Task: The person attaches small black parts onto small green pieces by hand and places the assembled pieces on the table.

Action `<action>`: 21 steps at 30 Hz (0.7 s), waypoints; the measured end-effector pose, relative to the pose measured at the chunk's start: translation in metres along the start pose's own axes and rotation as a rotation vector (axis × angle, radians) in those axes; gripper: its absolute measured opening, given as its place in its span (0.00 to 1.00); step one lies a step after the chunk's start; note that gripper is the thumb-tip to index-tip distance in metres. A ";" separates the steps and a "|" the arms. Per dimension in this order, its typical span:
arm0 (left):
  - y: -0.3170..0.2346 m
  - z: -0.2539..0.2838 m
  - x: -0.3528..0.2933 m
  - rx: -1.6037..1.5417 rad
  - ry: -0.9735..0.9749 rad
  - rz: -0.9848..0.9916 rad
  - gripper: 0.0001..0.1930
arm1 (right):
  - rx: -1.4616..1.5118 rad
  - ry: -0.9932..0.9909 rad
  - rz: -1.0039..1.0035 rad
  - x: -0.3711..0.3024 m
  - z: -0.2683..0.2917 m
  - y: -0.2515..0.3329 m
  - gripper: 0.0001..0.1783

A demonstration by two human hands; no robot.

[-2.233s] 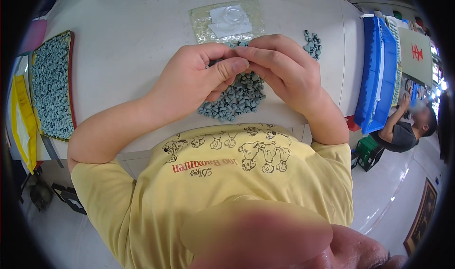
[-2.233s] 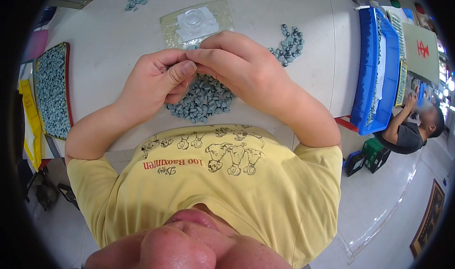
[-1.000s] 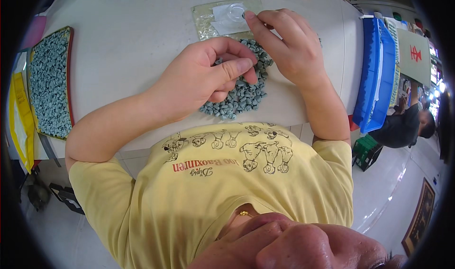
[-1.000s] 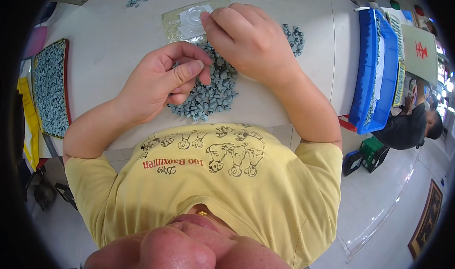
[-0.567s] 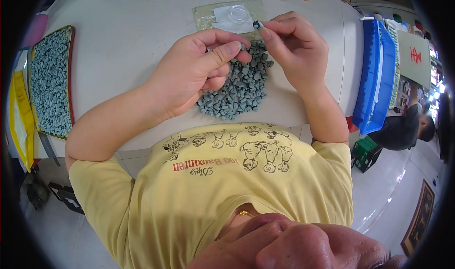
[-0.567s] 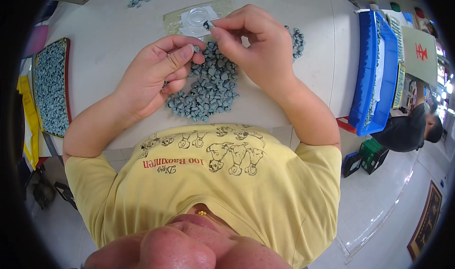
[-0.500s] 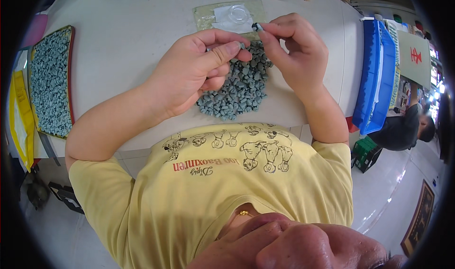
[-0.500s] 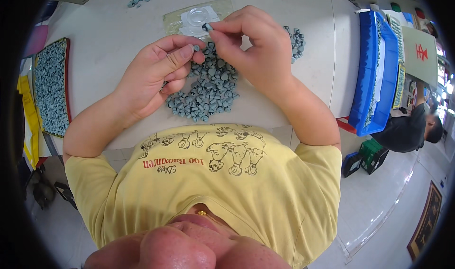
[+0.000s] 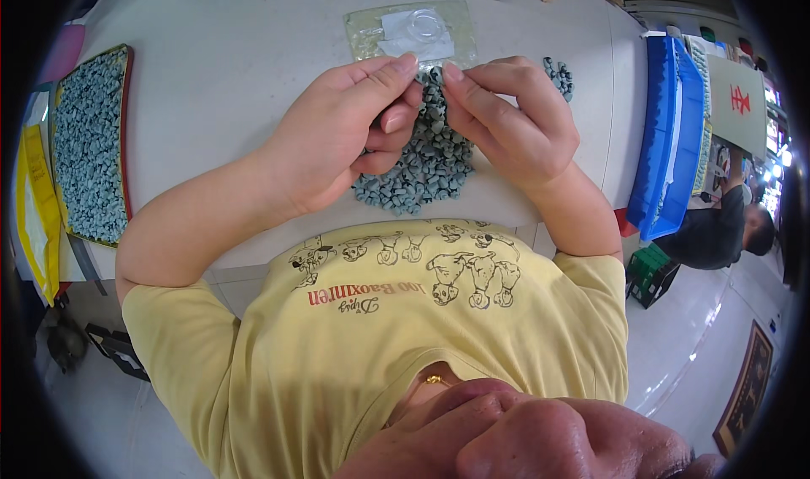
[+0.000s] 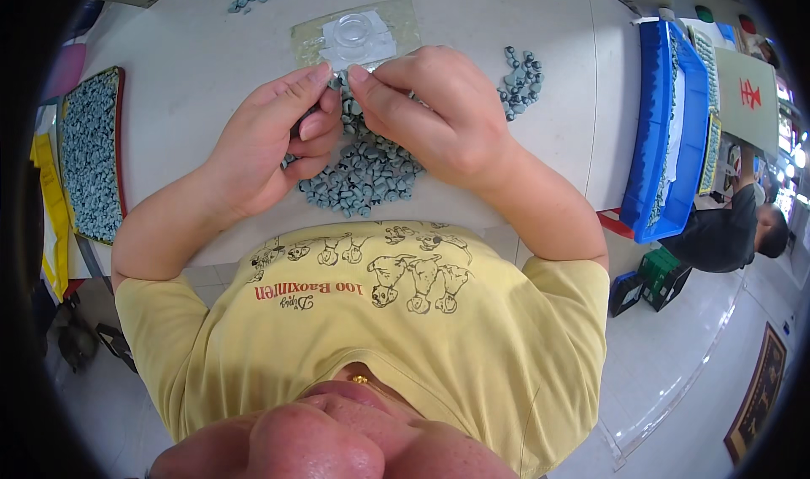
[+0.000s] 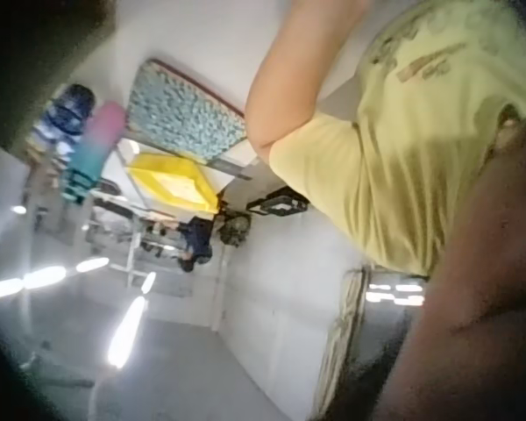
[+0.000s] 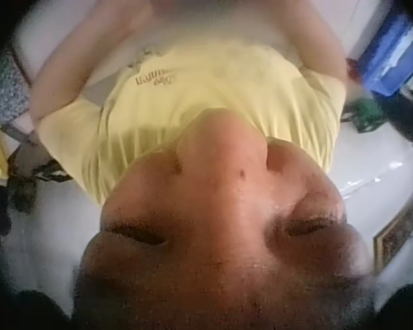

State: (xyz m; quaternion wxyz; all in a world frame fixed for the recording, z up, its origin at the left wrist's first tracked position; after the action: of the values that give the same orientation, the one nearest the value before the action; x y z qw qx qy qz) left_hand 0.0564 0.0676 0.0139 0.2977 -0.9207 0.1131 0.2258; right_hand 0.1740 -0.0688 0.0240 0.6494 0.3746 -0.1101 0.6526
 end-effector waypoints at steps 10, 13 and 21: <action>-0.001 0.001 -0.002 -0.022 0.013 0.050 0.17 | -0.017 -0.008 0.081 0.000 -0.005 0.002 0.15; 0.000 0.002 -0.002 -0.023 0.022 0.052 0.17 | -0.022 -0.012 0.103 0.001 -0.007 0.002 0.15; 0.002 -0.001 -0.006 -0.012 -0.045 0.014 0.17 | 0.009 0.012 0.109 0.001 -0.011 0.009 0.15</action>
State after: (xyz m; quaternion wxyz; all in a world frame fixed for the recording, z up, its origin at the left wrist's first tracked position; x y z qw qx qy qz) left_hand 0.0510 0.0658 0.0159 0.2929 -0.9163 0.1114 0.2493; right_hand 0.1618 -0.0619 0.0203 0.6120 0.3670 -0.1235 0.6896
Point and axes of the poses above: each hand's wrist, its own x-axis towards the middle knuckle, its own z-axis out of the back of the hand, y = z × x, the point moved 1 cm from there along x, towards the middle knuckle, and after that the axes turned 5 degrees about -z, right-handed, at the moved point
